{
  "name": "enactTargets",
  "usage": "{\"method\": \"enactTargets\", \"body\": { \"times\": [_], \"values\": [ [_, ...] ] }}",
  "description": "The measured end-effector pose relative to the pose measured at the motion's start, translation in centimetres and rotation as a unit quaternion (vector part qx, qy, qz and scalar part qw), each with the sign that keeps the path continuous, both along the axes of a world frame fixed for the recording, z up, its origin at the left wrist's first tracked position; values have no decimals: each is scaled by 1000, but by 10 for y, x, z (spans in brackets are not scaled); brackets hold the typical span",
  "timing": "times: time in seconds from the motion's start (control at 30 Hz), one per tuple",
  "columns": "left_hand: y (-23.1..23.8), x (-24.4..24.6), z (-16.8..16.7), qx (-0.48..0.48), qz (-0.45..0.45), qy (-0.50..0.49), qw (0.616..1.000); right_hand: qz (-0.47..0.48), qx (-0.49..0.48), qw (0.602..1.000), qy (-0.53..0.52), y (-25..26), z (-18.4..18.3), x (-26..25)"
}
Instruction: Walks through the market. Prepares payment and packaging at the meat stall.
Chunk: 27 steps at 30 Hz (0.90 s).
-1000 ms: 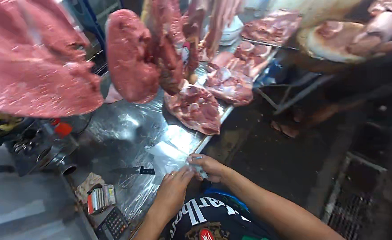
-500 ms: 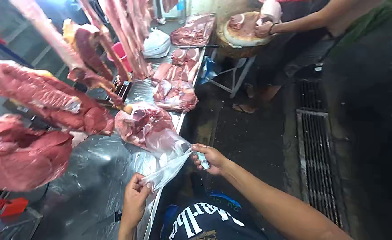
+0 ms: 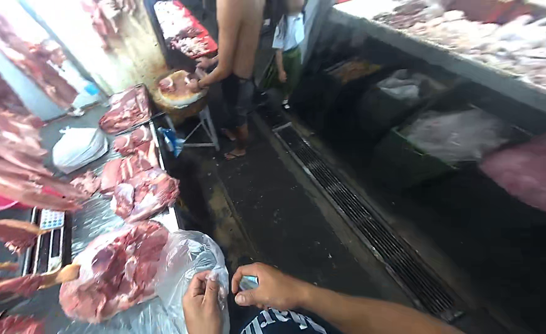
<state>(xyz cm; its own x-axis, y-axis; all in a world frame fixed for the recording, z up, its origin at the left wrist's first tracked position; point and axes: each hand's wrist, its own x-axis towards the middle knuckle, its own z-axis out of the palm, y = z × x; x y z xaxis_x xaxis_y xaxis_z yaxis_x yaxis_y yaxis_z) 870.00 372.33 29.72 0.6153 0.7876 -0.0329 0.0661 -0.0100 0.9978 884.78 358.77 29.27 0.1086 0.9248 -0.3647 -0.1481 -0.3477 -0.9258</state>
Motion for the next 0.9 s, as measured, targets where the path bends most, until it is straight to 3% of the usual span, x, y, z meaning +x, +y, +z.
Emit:
{"method": "enactTargets", "body": {
  "times": [0.2, 0.43, 0.47, 0.57, 0.6, 0.67, 0.73, 0.8, 0.87, 0.9],
  "values": [
    [-14, 25, -10, -79, -135, -4, 988, -149, -16, 986, -69, -30, 1, -23],
    [-43, 39, -28, -336, -174, 12, 926, -195, 6, 970, -144, -60, -20, -17],
    [-36, 39, -30, -311, -195, 22, 930, -207, -3, 963, -176, -64, -23, -10],
    [-1, 46, -34, -82, -223, 132, 962, -287, -74, 926, -234, -81, -42, 29],
    [8, 53, -35, -97, -184, 138, 968, -302, -112, 916, -239, -86, -48, 44],
    [21, 76, -30, -277, -95, 86, 952, -299, -161, 908, -246, -91, -59, 67],
    [25, 114, -24, -357, -100, 40, 928, -293, -156, 911, -246, -95, -72, 82],
    [22, 147, -12, -260, -156, 61, 951, -306, -145, 918, -204, -98, -81, 89],
    [20, 180, -2, -1, -181, 112, 977, -367, -123, 912, -137, -107, -71, 104],
    [20, 195, -1, 107, -186, 144, 966, -394, -104, 907, -104, -116, -58, 110]
  ]
}}
